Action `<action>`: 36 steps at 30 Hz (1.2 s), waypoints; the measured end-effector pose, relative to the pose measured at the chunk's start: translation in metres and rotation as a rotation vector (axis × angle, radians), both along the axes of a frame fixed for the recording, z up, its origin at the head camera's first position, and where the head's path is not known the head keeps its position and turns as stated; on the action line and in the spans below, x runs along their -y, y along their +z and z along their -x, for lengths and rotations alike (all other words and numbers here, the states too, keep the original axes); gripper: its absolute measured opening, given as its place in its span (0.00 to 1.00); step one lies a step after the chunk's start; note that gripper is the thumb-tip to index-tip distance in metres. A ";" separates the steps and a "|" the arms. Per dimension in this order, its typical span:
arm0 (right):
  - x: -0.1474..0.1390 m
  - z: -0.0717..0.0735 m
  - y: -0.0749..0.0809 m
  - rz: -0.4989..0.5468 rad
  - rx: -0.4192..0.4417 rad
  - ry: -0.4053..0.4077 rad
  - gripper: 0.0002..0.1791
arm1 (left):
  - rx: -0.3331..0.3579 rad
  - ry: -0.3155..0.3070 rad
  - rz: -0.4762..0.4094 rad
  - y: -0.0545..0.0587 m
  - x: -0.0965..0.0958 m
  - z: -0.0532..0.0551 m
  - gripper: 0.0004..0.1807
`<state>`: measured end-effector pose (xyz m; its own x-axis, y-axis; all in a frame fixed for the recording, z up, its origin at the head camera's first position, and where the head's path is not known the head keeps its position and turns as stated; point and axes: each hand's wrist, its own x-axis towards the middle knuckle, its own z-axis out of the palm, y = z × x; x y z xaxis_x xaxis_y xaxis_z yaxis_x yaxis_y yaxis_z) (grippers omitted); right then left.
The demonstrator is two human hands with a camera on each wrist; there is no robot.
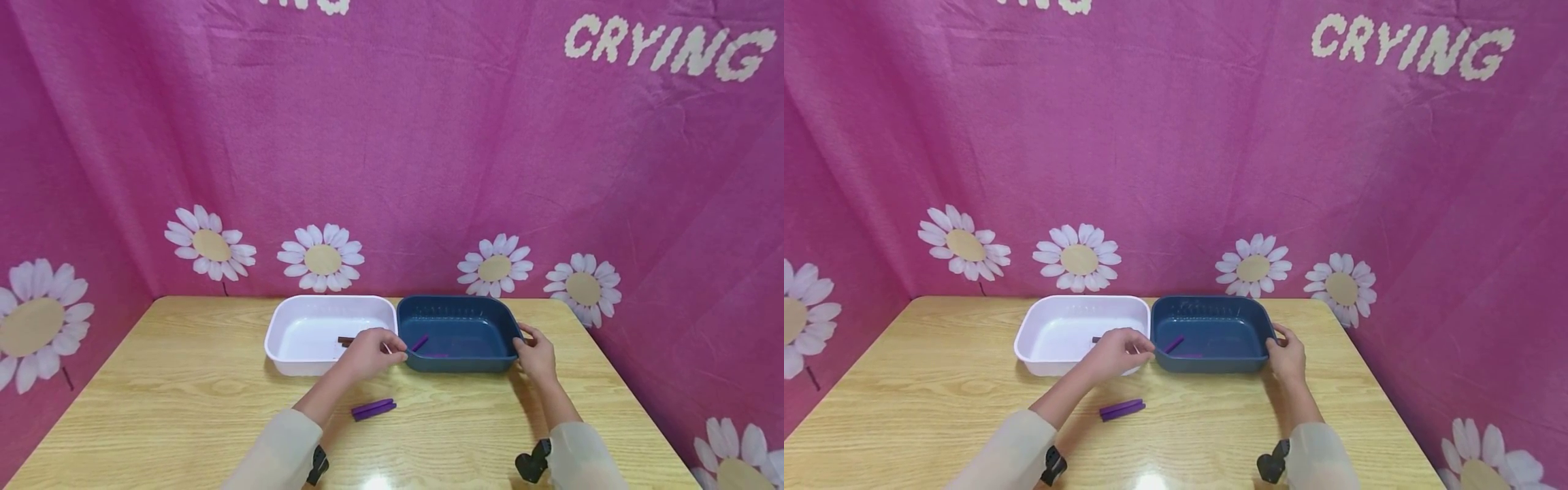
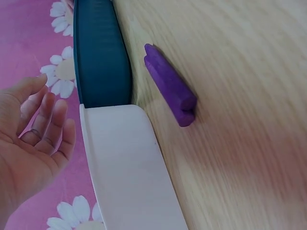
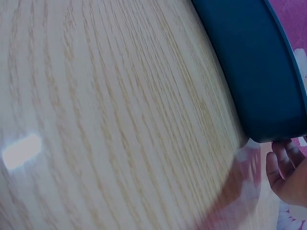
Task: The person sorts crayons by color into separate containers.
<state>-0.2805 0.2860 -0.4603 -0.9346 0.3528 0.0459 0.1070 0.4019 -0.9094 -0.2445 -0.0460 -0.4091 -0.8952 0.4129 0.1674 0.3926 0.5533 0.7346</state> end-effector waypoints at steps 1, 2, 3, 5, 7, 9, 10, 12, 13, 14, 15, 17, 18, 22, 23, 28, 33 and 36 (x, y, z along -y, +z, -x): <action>0.000 0.000 0.000 -0.002 0.003 -0.001 0.23 | 0.004 -0.008 0.001 0.000 0.001 -0.003 0.08; 0.000 0.000 0.000 -0.003 0.006 -0.001 0.23 | 0.002 -0.018 0.003 0.000 0.003 -0.005 0.08; 0.001 0.000 0.000 -0.005 0.009 -0.002 0.23 | 0.006 -0.027 0.004 0.000 0.004 -0.008 0.08; 0.001 0.000 0.000 -0.008 0.015 -0.002 0.23 | 0.010 -0.037 0.013 0.000 0.007 -0.014 0.08; 0.001 0.001 0.000 -0.010 0.021 0.001 0.23 | 0.002 -0.049 0.016 -0.002 0.009 -0.020 0.07; 0.000 0.001 0.001 -0.009 0.026 0.004 0.23 | -0.005 -0.054 0.020 -0.004 0.011 -0.025 0.06; -0.001 0.001 0.001 -0.011 0.026 0.007 0.24 | -0.010 -0.052 0.023 -0.005 0.012 -0.028 0.06; -0.001 0.001 0.002 -0.007 0.027 0.011 0.24 | -0.012 -0.053 0.023 -0.007 0.015 -0.033 0.05; -0.001 0.001 0.003 -0.006 0.029 0.011 0.24 | -0.018 -0.050 0.028 -0.008 0.016 -0.035 0.05; -0.001 0.001 0.003 -0.006 0.028 0.014 0.24 | -0.016 -0.049 0.032 -0.008 0.017 -0.038 0.05; -0.001 0.001 0.004 -0.005 0.028 0.016 0.24 | -0.011 -0.048 0.033 -0.009 0.019 -0.040 0.05; 0.000 0.000 0.005 -0.006 0.029 0.021 0.24 | -0.009 -0.055 0.042 -0.010 0.022 -0.046 0.05; 0.000 -0.001 0.005 -0.007 0.029 0.024 0.24 | -0.015 -0.060 0.048 -0.011 0.023 -0.048 0.05; 0.001 -0.001 0.006 -0.013 0.022 0.027 0.24 | -0.015 -0.076 0.074 -0.014 0.030 -0.057 0.04; 0.001 -0.001 0.006 -0.014 0.021 0.027 0.24 | -0.012 -0.074 0.082 -0.016 0.032 -0.058 0.04; 0.001 -0.001 0.007 -0.015 0.026 0.024 0.24 | 0.009 -0.052 0.131 -0.023 0.038 -0.061 0.02; -0.001 0.000 0.003 -0.018 0.026 0.018 0.24 | 0.026 -0.042 0.171 -0.032 0.038 -0.062 0.01; -0.001 0.001 0.001 -0.023 0.023 0.018 0.24 | 0.032 -0.035 0.191 -0.035 0.038 -0.063 0.02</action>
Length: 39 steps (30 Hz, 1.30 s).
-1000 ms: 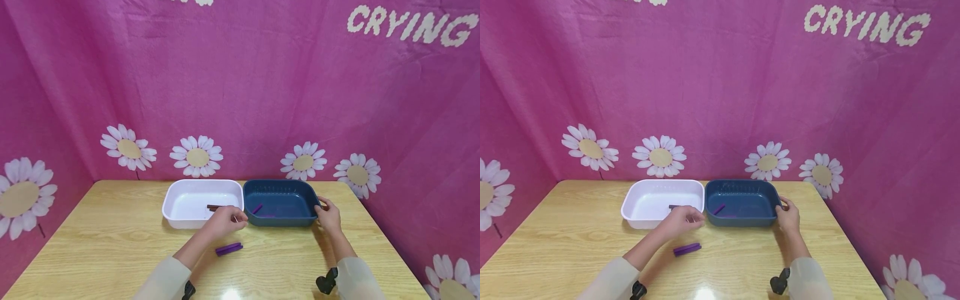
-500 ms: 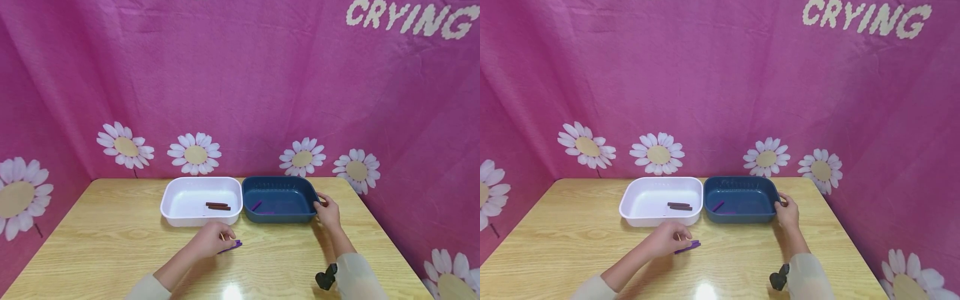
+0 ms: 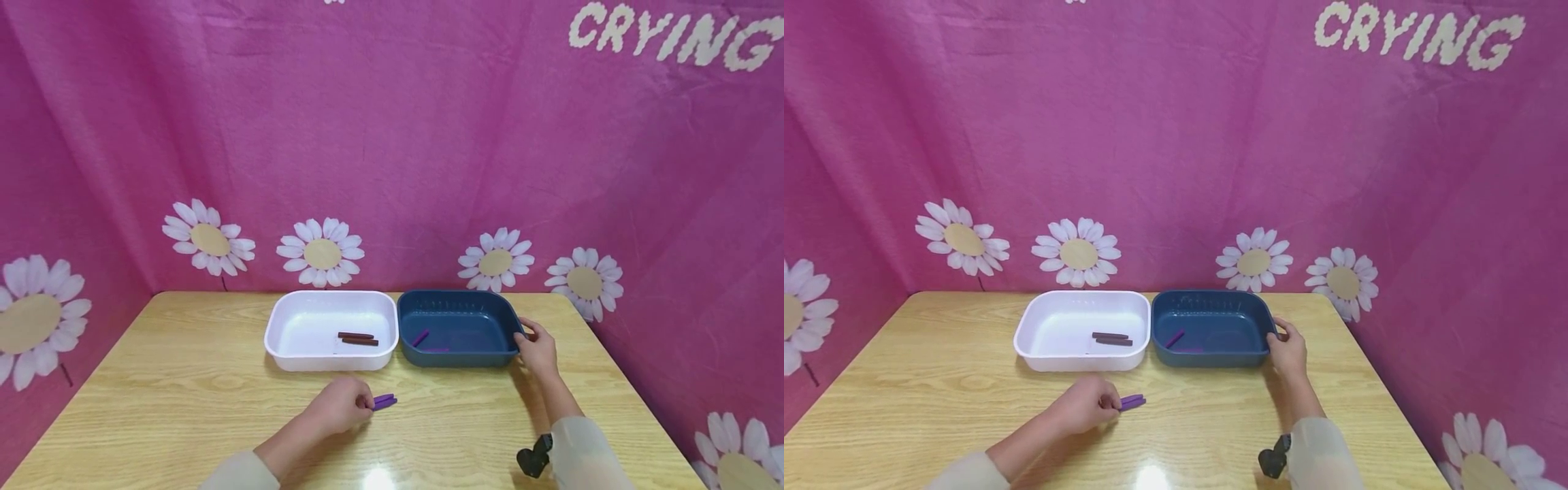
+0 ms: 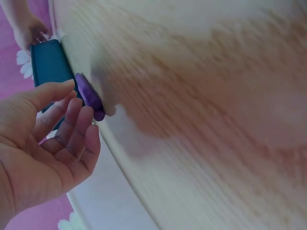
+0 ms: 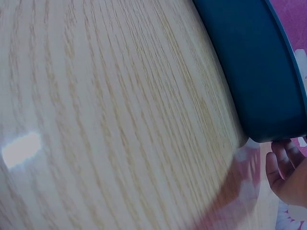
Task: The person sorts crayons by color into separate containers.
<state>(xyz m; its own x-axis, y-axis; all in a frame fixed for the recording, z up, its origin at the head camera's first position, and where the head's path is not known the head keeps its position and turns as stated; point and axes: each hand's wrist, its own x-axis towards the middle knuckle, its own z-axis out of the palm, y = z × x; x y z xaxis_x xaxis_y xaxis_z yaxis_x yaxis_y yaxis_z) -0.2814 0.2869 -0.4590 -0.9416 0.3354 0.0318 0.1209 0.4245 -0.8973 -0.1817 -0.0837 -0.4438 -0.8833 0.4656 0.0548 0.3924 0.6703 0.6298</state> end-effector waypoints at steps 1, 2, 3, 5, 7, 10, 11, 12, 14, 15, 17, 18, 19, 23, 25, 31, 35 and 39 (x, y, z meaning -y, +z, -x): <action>0.000 0.000 -0.001 -0.001 -0.001 0.000 0.24 | 0.004 0.005 0.005 -0.001 -0.001 0.000 0.02; -0.001 0.000 -0.001 -0.003 0.001 0.001 0.24 | 0.004 0.008 0.013 -0.001 -0.001 0.000 0.02; -0.001 0.001 -0.001 -0.002 0.002 0.001 0.23 | 0.005 0.014 0.021 -0.002 -0.002 0.000 0.02; -0.001 0.001 -0.001 -0.002 0.003 0.003 0.24 | 0.010 0.023 0.033 -0.003 -0.002 0.000 0.02; 0.000 0.001 -0.001 0.003 0.008 0.001 0.24 | 0.015 0.028 0.043 -0.004 -0.003 0.001 0.02; 0.000 0.000 -0.001 0.008 0.010 0.002 0.24 | 0.032 0.039 0.047 -0.004 -0.004 0.003 0.01; 0.000 0.000 -0.001 0.009 0.011 0.002 0.24 | 0.030 0.041 0.050 -0.004 -0.004 0.004 0.01; 0.000 0.000 -0.001 0.010 0.011 0.002 0.23 | 0.026 0.043 0.055 -0.005 -0.004 0.005 0.01; 0.001 -0.001 -0.001 0.010 0.008 0.007 0.23 | 0.023 0.045 0.062 -0.005 -0.004 0.006 0.01; 0.001 -0.001 0.000 0.011 0.009 0.010 0.24 | 0.021 0.044 0.065 -0.005 -0.004 0.007 0.02; 0.000 -0.001 0.000 0.010 0.007 0.012 0.24 | 0.017 0.041 0.072 -0.006 -0.004 0.008 0.02; 0.000 -0.001 0.000 0.010 0.009 0.014 0.24 | 0.022 0.040 0.072 -0.007 -0.004 0.008 0.02; 0.000 -0.001 0.000 0.009 0.009 0.014 0.24 | 0.028 0.041 0.073 -0.007 -0.004 0.008 0.02; -0.001 0.000 0.000 0.006 0.008 0.014 0.24 | 0.029 0.048 0.084 -0.008 -0.004 0.009 0.02; -0.001 0.000 0.000 0.005 0.007 0.015 0.24 | 0.018 0.049 0.093 -0.008 -0.005 0.009 0.02; -0.001 -0.001 0.002 -0.001 0.004 0.015 0.24 | -0.019 0.037 0.105 -0.007 -0.005 0.009 0.03; 0.000 -0.001 0.003 -0.004 0.002 0.015 0.24 | -0.026 0.035 0.107 -0.007 -0.006 0.008 0.03; 0.001 -0.003 0.004 -0.003 0.013 0.021 0.24 | -0.025 0.035 0.115 -0.007 -0.006 0.007 0.04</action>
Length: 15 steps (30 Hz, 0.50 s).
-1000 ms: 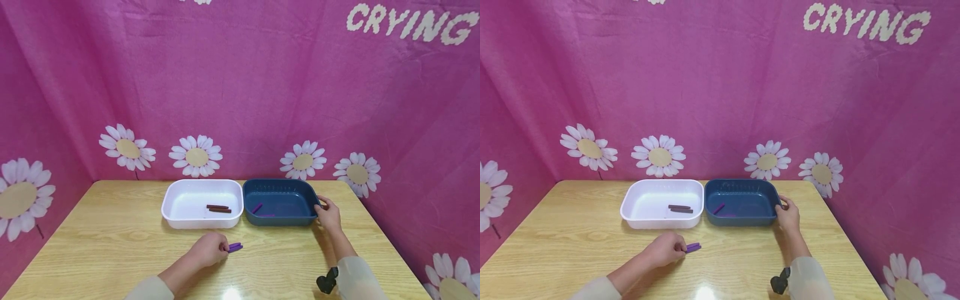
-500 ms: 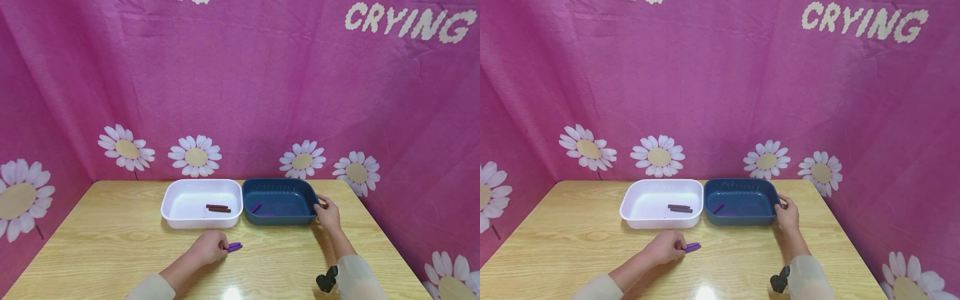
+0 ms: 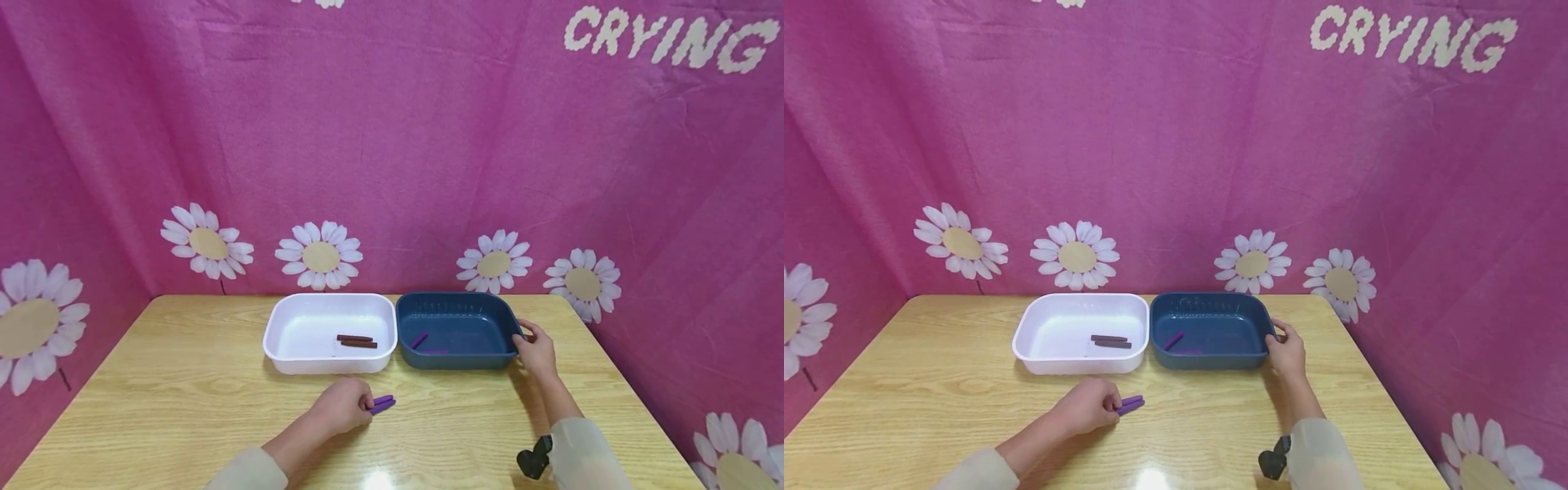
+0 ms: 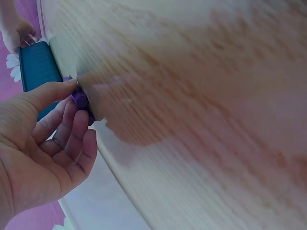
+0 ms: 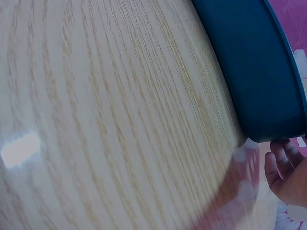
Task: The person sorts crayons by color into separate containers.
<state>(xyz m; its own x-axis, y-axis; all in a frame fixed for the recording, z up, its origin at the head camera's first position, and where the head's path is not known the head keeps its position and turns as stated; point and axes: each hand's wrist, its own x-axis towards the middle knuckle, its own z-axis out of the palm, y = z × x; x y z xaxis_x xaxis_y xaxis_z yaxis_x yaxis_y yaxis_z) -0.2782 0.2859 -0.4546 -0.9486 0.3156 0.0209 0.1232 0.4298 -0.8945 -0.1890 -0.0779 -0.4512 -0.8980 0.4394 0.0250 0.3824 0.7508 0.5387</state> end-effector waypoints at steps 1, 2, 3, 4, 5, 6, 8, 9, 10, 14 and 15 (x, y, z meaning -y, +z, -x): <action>0.000 0.000 0.000 -0.001 0.003 0.002 0.24 | -0.003 0.000 0.005 0.000 0.000 0.000 0.04; 0.000 0.000 0.000 0.001 0.006 0.003 0.24 | -0.006 0.000 0.009 0.000 0.000 -0.001 0.03; 0.000 0.000 0.000 0.000 0.008 0.003 0.24 | -0.014 -0.002 0.012 0.000 0.000 -0.001 0.03; 0.000 0.000 0.000 0.001 0.008 0.002 0.24 | -0.024 -0.004 0.017 0.000 0.000 -0.001 0.03; 0.000 0.000 -0.001 0.001 0.010 0.002 0.24 | -0.031 -0.005 0.022 0.000 -0.001 -0.001 0.03; 0.000 0.000 -0.001 0.003 0.011 -0.001 0.24 | -0.037 -0.005 0.026 0.000 -0.001 -0.001 0.02; 0.000 0.001 -0.002 0.005 0.010 -0.004 0.24 | -0.043 -0.005 0.039 0.000 -0.001 -0.001 0.02; -0.001 0.001 -0.002 0.005 0.007 -0.004 0.24 | -0.044 -0.004 0.045 0.001 -0.001 -0.001 0.02; -0.001 0.001 -0.002 0.005 0.006 -0.004 0.24 | -0.044 -0.004 0.051 0.001 -0.002 -0.001 0.02; -0.001 0.002 -0.003 0.001 -0.004 -0.004 0.24 | -0.038 -0.006 0.064 0.001 -0.002 -0.001 0.02; -0.001 0.002 -0.003 -0.001 -0.004 -0.005 0.24 | -0.036 -0.011 0.064 0.001 -0.001 -0.001 0.02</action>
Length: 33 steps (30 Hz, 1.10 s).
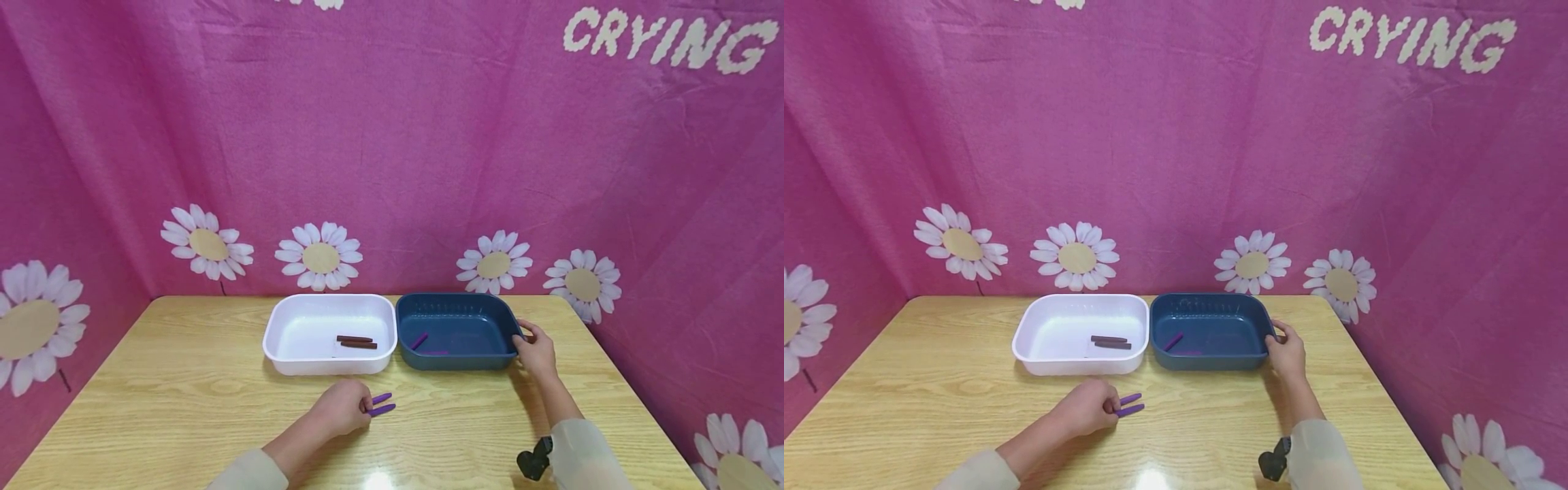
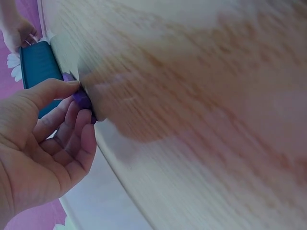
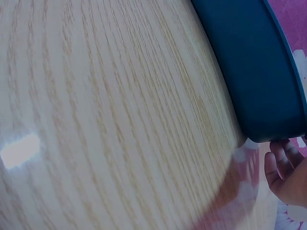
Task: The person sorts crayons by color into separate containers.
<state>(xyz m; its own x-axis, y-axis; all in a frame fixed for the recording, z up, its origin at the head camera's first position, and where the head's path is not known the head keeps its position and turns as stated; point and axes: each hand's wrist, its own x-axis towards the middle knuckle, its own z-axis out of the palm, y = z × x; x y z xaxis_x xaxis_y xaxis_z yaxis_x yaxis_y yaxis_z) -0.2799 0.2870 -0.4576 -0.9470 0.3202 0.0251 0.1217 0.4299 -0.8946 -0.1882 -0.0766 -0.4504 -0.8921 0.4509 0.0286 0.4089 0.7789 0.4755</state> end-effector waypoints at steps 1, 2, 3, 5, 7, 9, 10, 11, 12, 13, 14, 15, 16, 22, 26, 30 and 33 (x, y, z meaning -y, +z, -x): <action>0.000 0.000 0.000 0.000 -0.001 -0.002 0.24 | 0.003 -0.004 -0.001 0.000 0.000 0.000 0.02; 0.000 0.000 0.000 0.001 -0.002 -0.003 0.24 | 0.009 -0.008 -0.004 0.000 0.001 0.000 0.02; 0.000 0.000 0.001 0.001 -0.002 -0.003 0.24 | 0.018 -0.012 -0.013 0.001 0.001 0.001 0.02; 0.001 0.000 0.001 0.003 -0.001 -0.005 0.24 | 0.038 -0.016 -0.034 0.003 0.001 0.001 0.02; 0.001 -0.001 0.001 0.005 0.001 -0.004 0.24 | 0.070 -0.012 -0.061 0.006 0.001 0.002 0.03; 0.000 -0.001 0.001 0.004 0.003 -0.003 0.24 | 0.100 -0.006 -0.085 0.011 0.001 0.003 0.02; 0.000 0.000 0.001 0.003 0.002 -0.004 0.24 | 0.106 -0.005 -0.094 0.013 0.001 0.004 0.02; 0.000 0.000 0.000 0.002 0.002 -0.003 0.24 | 0.110 -0.001 -0.099 0.015 0.001 0.005 0.02; 0.000 0.000 0.000 0.003 0.001 -0.003 0.24 | 0.110 0.001 -0.104 0.017 0.000 0.006 0.02; 0.000 0.000 -0.001 0.003 -0.001 -0.003 0.24 | 0.099 -0.001 -0.109 0.019 0.000 0.008 0.01; 0.000 0.001 -0.001 0.003 -0.003 -0.002 0.24 | 0.092 0.002 -0.113 0.021 0.000 0.009 0.02; 0.000 0.001 -0.001 0.005 -0.005 -0.003 0.24 | 0.074 0.001 -0.119 0.023 -0.001 0.010 0.02; 0.000 0.001 -0.001 0.005 -0.006 -0.003 0.24 | 0.059 0.002 -0.119 0.025 -0.001 0.011 0.02; -0.001 0.001 -0.001 0.003 -0.001 -0.005 0.24 | 0.072 0.047 -0.108 0.034 -0.006 0.015 0.03; -0.001 0.002 -0.002 0.000 0.002 -0.006 0.24 | 0.073 0.051 -0.131 0.037 -0.006 0.018 0.03; -0.002 0.002 -0.002 -0.004 0.005 -0.005 0.24 | 0.001 0.012 -0.161 0.041 -0.006 0.022 0.03; -0.001 0.002 -0.002 -0.006 0.008 -0.001 0.24 | -0.024 -0.002 -0.172 0.045 -0.007 0.025 0.03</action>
<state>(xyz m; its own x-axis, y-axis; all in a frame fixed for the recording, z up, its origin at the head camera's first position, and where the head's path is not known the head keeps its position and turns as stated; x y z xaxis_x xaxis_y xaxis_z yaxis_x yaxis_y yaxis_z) -0.2815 0.2882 -0.4593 -0.9468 0.3211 0.0196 0.1290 0.4349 -0.8912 -0.2131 -0.0696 -0.4055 -0.8891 0.4396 0.1272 0.4237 0.6856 0.5919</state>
